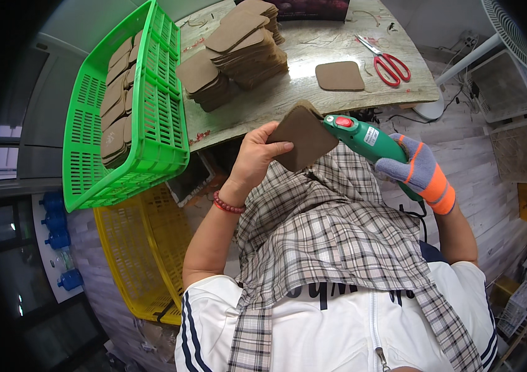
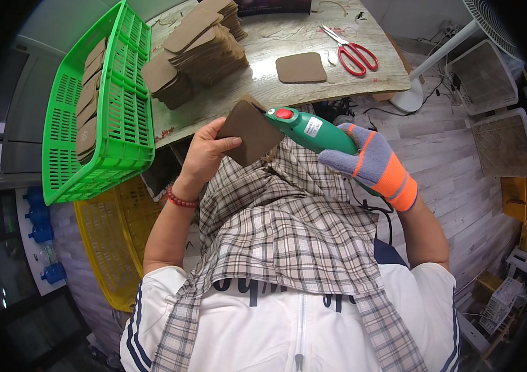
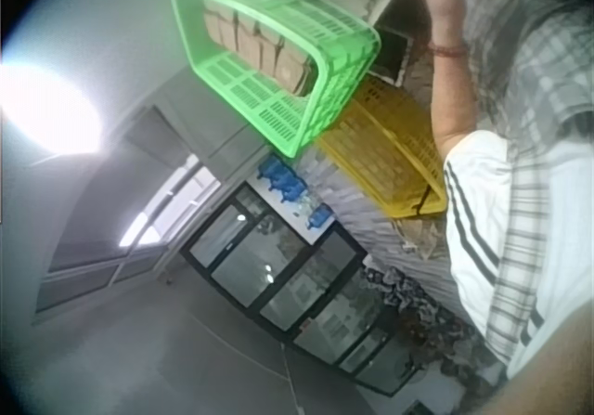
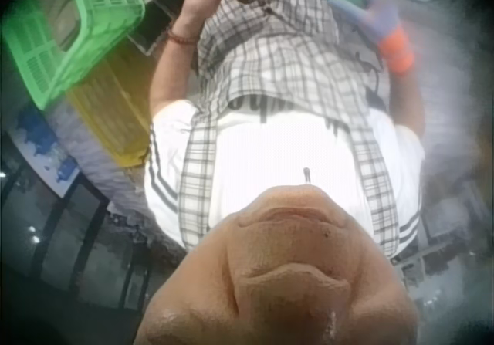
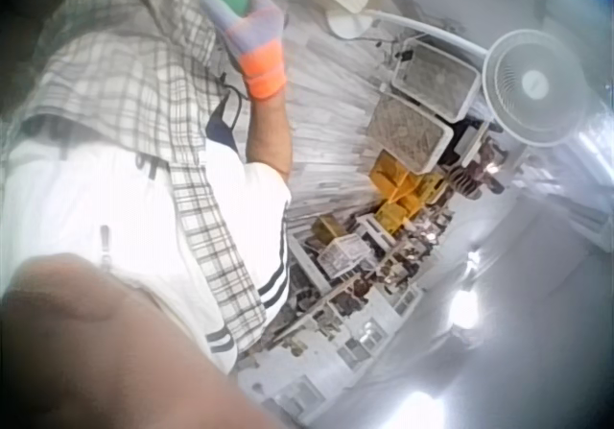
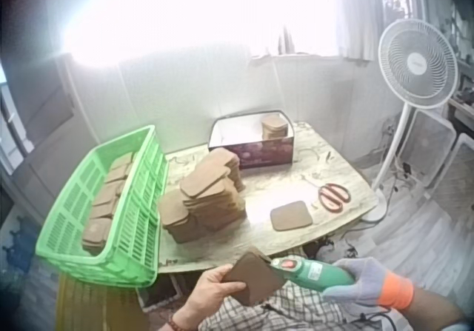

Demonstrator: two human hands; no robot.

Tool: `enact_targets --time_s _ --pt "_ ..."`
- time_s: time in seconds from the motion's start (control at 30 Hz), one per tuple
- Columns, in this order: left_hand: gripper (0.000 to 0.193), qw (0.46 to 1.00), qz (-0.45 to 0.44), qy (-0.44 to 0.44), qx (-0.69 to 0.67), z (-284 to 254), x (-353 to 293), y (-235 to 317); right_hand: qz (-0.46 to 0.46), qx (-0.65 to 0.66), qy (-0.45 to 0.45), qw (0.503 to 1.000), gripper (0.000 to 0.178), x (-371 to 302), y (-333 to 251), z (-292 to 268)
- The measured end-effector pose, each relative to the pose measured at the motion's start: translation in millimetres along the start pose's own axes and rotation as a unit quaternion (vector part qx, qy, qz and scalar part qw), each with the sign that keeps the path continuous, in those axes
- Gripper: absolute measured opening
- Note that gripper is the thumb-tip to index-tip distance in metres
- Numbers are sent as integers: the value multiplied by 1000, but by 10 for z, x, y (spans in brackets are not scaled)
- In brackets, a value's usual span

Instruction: The person sits on the floor and uses a green rotary tool to smooth the edges of stacked brown cardboard pieces. They handle the pieces one at a time, rotating them to smooth all sides, and place the finished pieces into a white box.

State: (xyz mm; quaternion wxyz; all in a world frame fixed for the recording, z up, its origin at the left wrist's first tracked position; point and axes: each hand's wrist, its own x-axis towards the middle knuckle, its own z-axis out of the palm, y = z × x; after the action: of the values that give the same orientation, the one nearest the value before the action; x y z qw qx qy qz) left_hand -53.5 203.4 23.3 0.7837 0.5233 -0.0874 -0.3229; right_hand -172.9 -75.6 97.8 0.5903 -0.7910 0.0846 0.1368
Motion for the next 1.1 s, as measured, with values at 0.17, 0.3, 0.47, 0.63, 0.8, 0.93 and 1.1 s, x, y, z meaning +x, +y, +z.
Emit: enact_targets --time_s 0.17,0.3,0.47,0.63,0.8,0.93,1.1 --pt "29 995 -14 -13 96 -27 -52 53 -9 14 -2 1000 39 73 44 28" --pt "26 959 34 20 280 -25 -100 240 -8 15 -11 1000 40 84 66 30" --pt "26 964 115 114 213 -123 -99 294 -6 23 -33 999 42 88 82 19" --pt "23 983 117 112 89 -174 -94 241 31 7 -60 998 45 86 39 61" --pt "22 988 65 79 116 -151 -101 192 20 -10 -68 997 49 105 30 145" --pt "29 978 34 40 203 -68 -122 206 20 -37 -78 996 46 158 29 205" --pt "52 979 -10 -8 202 -61 -90 195 1 -42 -97 994 52 268 19 279"
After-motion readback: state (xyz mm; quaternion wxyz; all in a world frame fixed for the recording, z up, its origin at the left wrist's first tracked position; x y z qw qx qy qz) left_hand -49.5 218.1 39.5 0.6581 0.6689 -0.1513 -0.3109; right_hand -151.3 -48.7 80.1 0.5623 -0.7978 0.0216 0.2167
